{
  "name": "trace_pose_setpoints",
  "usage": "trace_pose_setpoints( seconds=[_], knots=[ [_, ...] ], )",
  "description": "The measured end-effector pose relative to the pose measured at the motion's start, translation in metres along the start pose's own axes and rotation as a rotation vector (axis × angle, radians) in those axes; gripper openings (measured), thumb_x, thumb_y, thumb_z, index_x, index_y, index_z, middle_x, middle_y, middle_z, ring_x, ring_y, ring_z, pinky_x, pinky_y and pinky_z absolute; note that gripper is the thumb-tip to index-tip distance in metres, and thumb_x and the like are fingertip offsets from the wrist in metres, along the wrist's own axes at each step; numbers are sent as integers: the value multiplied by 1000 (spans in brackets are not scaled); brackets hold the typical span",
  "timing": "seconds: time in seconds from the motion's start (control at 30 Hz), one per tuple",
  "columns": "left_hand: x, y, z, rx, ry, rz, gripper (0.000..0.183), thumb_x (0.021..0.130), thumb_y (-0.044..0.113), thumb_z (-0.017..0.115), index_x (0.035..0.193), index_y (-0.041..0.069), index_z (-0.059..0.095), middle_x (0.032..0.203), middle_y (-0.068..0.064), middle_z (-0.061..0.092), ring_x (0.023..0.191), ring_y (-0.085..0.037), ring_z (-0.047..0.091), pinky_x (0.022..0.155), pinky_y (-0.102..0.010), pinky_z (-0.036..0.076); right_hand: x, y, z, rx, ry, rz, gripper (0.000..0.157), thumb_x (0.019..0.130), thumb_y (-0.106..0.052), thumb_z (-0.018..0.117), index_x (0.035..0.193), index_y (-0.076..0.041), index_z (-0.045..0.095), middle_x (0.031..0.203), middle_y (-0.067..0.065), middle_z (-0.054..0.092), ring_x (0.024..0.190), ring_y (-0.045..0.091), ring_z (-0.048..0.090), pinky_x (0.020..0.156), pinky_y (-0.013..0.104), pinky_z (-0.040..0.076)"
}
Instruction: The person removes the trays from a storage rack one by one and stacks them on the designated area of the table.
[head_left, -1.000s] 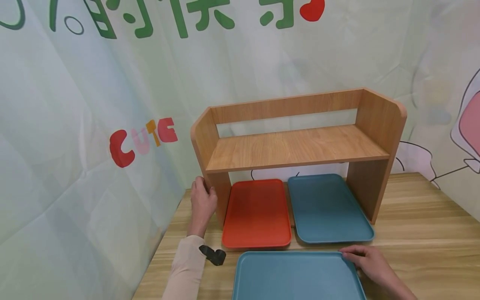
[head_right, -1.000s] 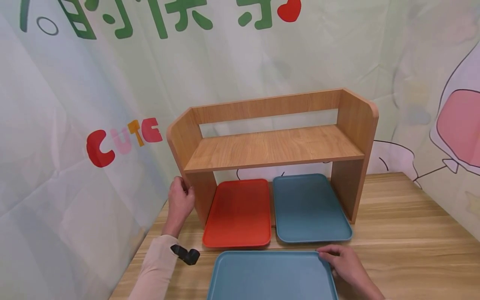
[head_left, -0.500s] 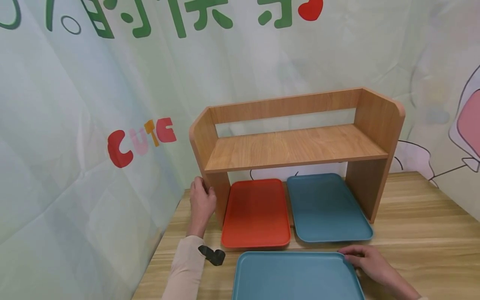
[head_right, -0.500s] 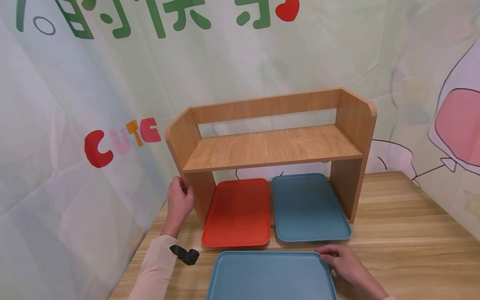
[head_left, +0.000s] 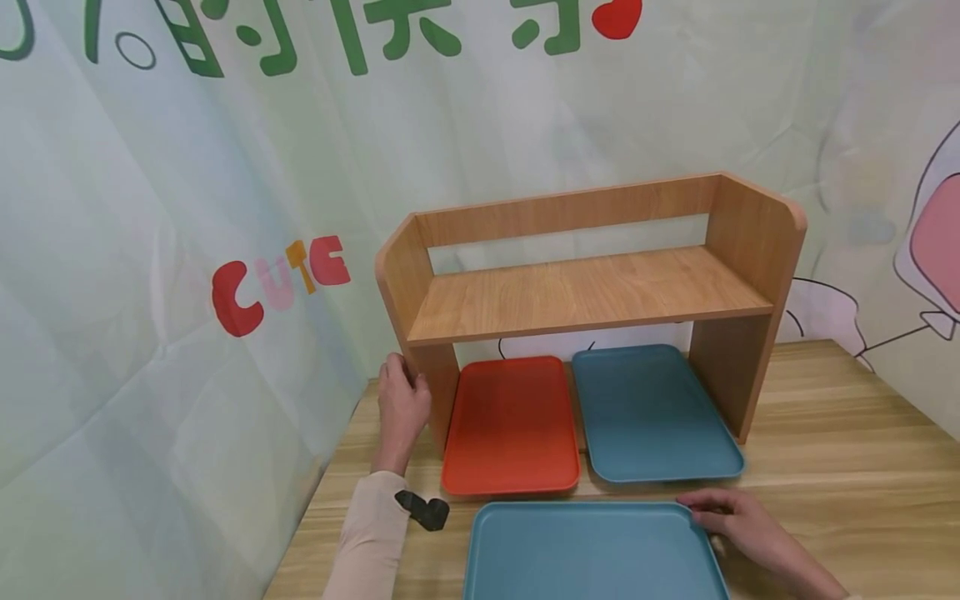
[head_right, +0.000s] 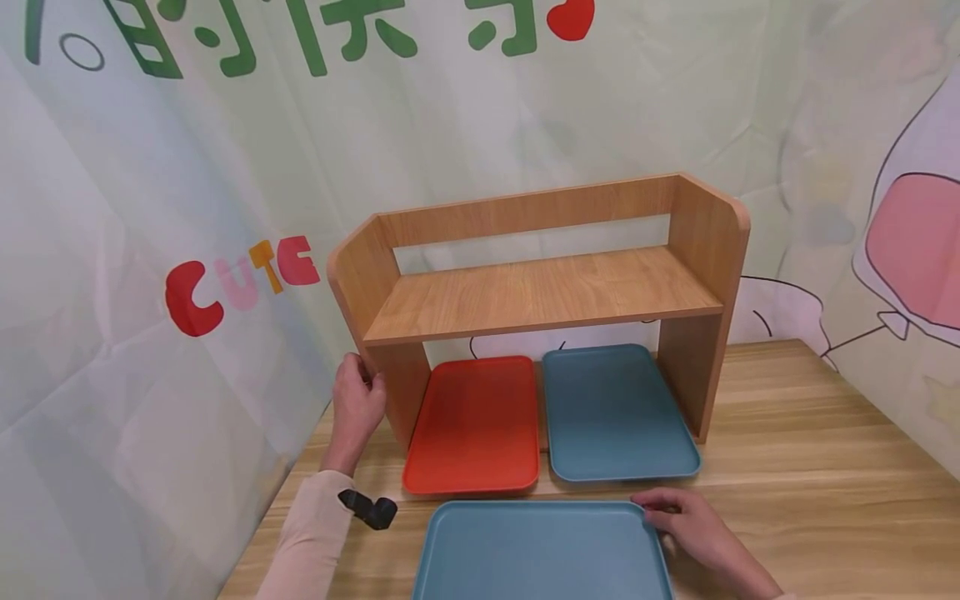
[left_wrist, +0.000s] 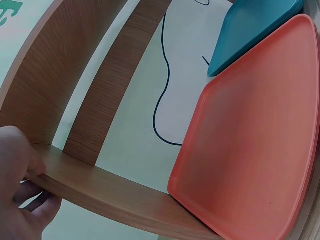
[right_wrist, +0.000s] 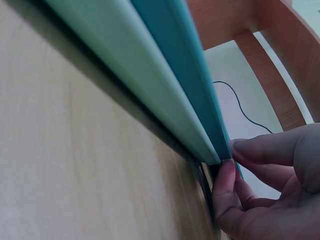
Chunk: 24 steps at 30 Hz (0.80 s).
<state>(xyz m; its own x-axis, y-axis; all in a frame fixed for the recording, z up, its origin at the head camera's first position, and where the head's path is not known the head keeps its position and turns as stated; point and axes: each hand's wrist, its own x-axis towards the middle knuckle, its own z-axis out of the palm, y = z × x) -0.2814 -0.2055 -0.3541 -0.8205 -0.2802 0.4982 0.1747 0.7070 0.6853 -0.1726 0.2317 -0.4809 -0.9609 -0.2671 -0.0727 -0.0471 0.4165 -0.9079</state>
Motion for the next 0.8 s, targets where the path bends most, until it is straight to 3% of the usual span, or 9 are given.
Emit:
trace_pose_setpoints(
  seconds=[0.23,0.37,0.5,0.63,0.8],
  knots=[
    [0,-1,0,-7,-4,-10,21,90,3,52,110,-2,46,109,-22,52,104,-36,54,86,-47,48,-3,-3,1,78,-2,60,44,95,-20,56,127,10,54,126,24,59,97,-4,57,80,21,51],
    [1,-2,0,-2,-5,-9,21,90,3,51,110,-2,46,109,-22,52,104,-37,54,86,-47,47,-5,-6,4,163,160,100,43,96,-13,53,130,12,48,116,18,64,90,-1,60,77,25,54],
    [1,-1,0,2,-11,-12,22,90,3,50,110,-3,45,110,-23,52,106,-37,53,87,-47,47,-7,-8,4,222,392,121,39,95,-5,50,130,11,46,99,-5,65,84,-2,60,75,19,53],
    [1,0,0,3,-14,-17,22,90,2,51,110,-2,46,110,-22,52,105,-37,53,87,-47,48,-10,-6,-1,308,532,165,35,95,-4,48,129,3,43,88,-21,58,78,-5,59,72,15,50],
    [0,-1,0,-4,7,9,20,89,2,51,108,-3,46,106,-22,52,102,-37,54,83,-47,47,-10,-6,-9,495,575,212,52,95,-4,47,141,2,25,112,2,48,79,-6,58,78,14,51]
  ],
)
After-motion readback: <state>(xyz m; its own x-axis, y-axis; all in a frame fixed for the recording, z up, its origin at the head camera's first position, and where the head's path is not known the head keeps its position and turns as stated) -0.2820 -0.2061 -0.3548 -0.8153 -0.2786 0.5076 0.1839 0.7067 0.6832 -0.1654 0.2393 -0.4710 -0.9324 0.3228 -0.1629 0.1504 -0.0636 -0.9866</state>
